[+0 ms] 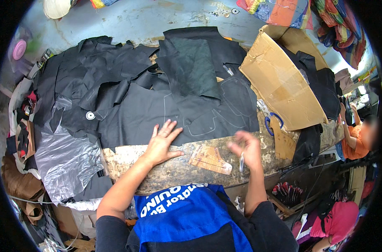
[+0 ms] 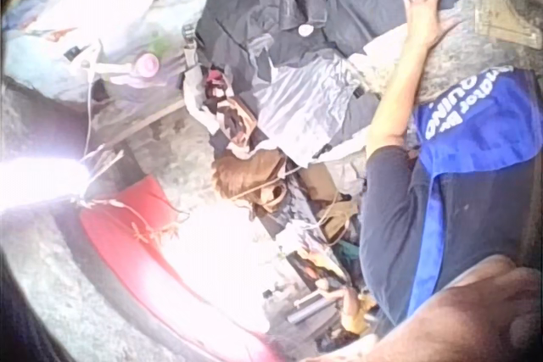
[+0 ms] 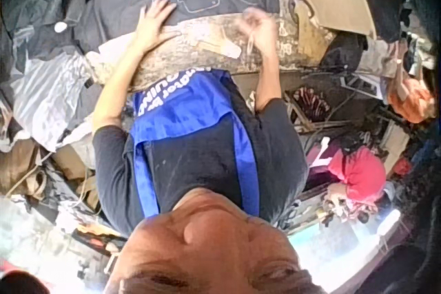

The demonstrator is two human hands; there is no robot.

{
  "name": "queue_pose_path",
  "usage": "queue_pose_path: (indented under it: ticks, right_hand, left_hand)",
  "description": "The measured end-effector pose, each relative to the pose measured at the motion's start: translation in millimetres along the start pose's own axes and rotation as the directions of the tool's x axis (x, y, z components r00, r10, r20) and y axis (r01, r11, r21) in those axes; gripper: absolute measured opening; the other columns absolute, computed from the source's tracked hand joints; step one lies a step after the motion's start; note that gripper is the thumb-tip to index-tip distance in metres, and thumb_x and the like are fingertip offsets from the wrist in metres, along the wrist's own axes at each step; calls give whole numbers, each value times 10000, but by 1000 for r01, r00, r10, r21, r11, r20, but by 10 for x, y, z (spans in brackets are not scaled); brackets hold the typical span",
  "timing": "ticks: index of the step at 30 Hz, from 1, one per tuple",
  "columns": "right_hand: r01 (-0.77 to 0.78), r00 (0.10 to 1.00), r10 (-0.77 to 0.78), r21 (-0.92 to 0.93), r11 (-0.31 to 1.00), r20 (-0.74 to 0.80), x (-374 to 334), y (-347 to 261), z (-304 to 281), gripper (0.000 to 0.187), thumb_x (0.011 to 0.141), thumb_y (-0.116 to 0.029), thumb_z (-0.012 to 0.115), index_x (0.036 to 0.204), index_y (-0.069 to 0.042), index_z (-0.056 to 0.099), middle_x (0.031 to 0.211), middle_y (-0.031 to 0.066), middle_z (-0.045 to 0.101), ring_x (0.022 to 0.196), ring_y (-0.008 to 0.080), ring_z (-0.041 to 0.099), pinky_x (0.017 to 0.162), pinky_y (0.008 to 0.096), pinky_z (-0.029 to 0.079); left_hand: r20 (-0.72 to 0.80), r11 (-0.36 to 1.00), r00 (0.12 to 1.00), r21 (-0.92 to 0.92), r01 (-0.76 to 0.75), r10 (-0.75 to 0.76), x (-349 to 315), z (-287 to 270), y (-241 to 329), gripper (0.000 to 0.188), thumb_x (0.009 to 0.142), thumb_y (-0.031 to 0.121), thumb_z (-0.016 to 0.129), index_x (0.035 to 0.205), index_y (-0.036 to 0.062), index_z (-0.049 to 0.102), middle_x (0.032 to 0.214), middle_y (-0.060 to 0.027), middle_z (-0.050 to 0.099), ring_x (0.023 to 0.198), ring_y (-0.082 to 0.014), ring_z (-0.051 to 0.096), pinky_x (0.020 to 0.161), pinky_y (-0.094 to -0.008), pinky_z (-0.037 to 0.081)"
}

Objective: The person lays black fabric flat on a worktable, places cardboard pattern pieces on the fabric, and traces their outlines with a pen. The person then lifts the fabric to reposition it and continues tracing additional pattern pieces. The traced fabric remains on the table at the end of the clip.

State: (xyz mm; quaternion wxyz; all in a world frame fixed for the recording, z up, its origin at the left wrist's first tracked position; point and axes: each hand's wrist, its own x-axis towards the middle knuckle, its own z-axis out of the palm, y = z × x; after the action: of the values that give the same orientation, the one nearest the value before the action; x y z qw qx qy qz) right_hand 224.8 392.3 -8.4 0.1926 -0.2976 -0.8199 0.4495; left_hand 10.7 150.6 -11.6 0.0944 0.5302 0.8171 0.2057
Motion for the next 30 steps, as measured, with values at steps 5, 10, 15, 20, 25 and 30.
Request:
queue_pose_path:
  ticks: [5, 10, 15, 20, 25, 30]
  right_hand:
    - [-257, 897, -57, -621, 740, -439, 439, 113, -174, 379, 695, -234, 775, 950, 6, 628, 865, 190, 641, 825, 352, 614, 763, 399, 482]
    - [7, 868, -143, -275, 961, -476, 543, -192, -39, 177, 680, -45, 689, 820, -34, 582, 778, 136, 603, 788, 289, 595, 726, 375, 466]
    - [505, 855, -499, 7, 863, -142, 284, -815, 693, 143, 654, -10, 631, 769, -93, 607, 811, 82, 593, 837, 297, 531, 727, 376, 430]
    - [479, 854, -513, 254, 840, 86, 162, -943, 848, 100, 753, -81, 683, 774, -55, 589, 789, 103, 619, 813, 274, 613, 774, 375, 456]
    - [-222, 955, 122, -383, 897, -269, 544, -382, 107, 227, 725, -141, 761, 904, -50, 656, 779, 149, 665, 788, 279, 626, 774, 403, 465]
    - [-191, 959, 43, -526, 829, -281, 469, -10, -71, 485, 535, -237, 872, 925, -53, 648, 857, 140, 656, 903, 311, 577, 791, 401, 459]
  left_hand:
    - [40, 996, 997, 58, 63, -65, 81, 91, 26, 725, 735, 507, 670, 1311, 107, 487, 1448, -106, 349, 1378, -270, 250, 1096, -557, 147]
    - [-56, 998, 996, -2, 70, -70, 100, 72, 68, 735, 763, 419, 686, 1350, 58, 426, 1375, -153, 444, 1318, -281, 367, 1084, -514, 225]
    - [103, -106, 910, -992, 65, -402, 388, 54, 231, 714, 902, 338, 595, 1406, -15, 233, 1252, -191, 519, 1081, -230, 560, 885, -354, 468]
    - [144, -87, 774, -990, 116, -617, 403, -66, 68, 243, 846, 42, 618, 1067, -25, 545, 1000, -122, 639, 866, -213, 628, 740, -339, 528]
    - [-2, 50, 673, -997, 53, -740, 82, -193, -472, 298, 824, 21, 627, 1103, -32, 537, 1027, -139, 642, 880, -218, 629, 798, -336, 502]
    - [-6, 26, 586, -999, 27, -810, -122, -363, -797, 325, 809, 2, 616, 1121, -32, 530, 1038, -136, 640, 882, -243, 639, 798, -352, 512]
